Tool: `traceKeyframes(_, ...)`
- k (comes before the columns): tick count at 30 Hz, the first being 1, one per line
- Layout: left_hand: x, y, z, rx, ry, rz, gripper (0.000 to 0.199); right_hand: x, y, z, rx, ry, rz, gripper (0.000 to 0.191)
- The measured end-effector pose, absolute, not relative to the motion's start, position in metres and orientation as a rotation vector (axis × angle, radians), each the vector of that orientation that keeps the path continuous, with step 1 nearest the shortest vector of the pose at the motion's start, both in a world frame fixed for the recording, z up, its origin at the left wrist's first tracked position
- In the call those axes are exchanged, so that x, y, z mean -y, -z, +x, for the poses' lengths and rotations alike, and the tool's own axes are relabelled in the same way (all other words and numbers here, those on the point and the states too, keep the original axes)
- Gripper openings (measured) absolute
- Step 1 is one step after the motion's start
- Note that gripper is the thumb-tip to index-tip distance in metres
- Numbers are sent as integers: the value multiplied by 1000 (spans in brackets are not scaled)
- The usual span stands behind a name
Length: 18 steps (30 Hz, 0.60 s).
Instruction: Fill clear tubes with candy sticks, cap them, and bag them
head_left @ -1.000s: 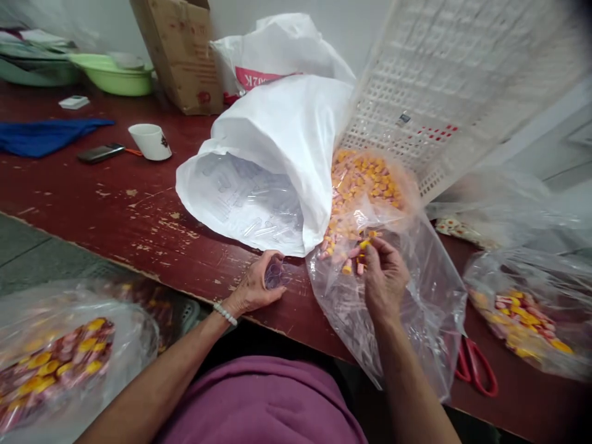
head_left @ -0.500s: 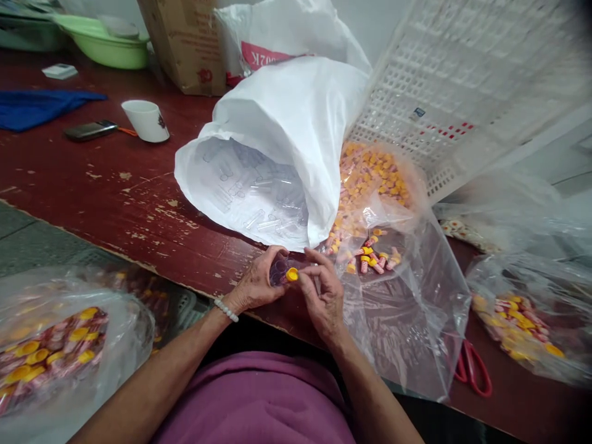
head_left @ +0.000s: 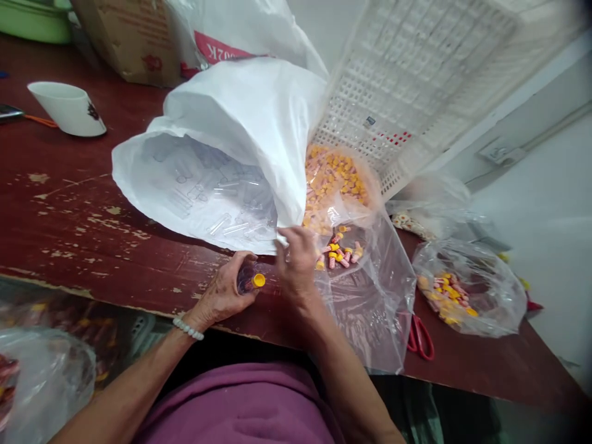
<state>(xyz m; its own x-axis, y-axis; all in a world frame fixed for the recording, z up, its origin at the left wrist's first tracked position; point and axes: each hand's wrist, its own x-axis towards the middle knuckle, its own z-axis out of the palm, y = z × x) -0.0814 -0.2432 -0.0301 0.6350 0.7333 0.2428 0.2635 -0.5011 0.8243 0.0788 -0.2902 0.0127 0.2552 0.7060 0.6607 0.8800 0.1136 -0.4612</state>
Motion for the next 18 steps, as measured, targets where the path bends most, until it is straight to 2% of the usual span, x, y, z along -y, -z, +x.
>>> traceKeyframes(4, 244, 28, -82, -791, -733, 2024, 51, 328, -8, 159, 1209, 385, -1941, 19)
traceKeyframes(7, 244, 28, -82, -803, -732, 2024, 51, 336, 12, 201, 1370, 284, -2261, 15)
traceKeyframes(11, 244, 27, -82, -809, -728, 2021, 52, 331, 24, 217, 1588, 247, -2422, 16)
traceKeyframes(15, 244, 26, -81, -781, -738, 1998, 53, 334, 3, 205, 1415, 186, -2331, 15)
traceKeyframes(18, 244, 26, -81, -758, -736, 2007, 54, 337, -18, 166, 1127, -20, -1937, 19)
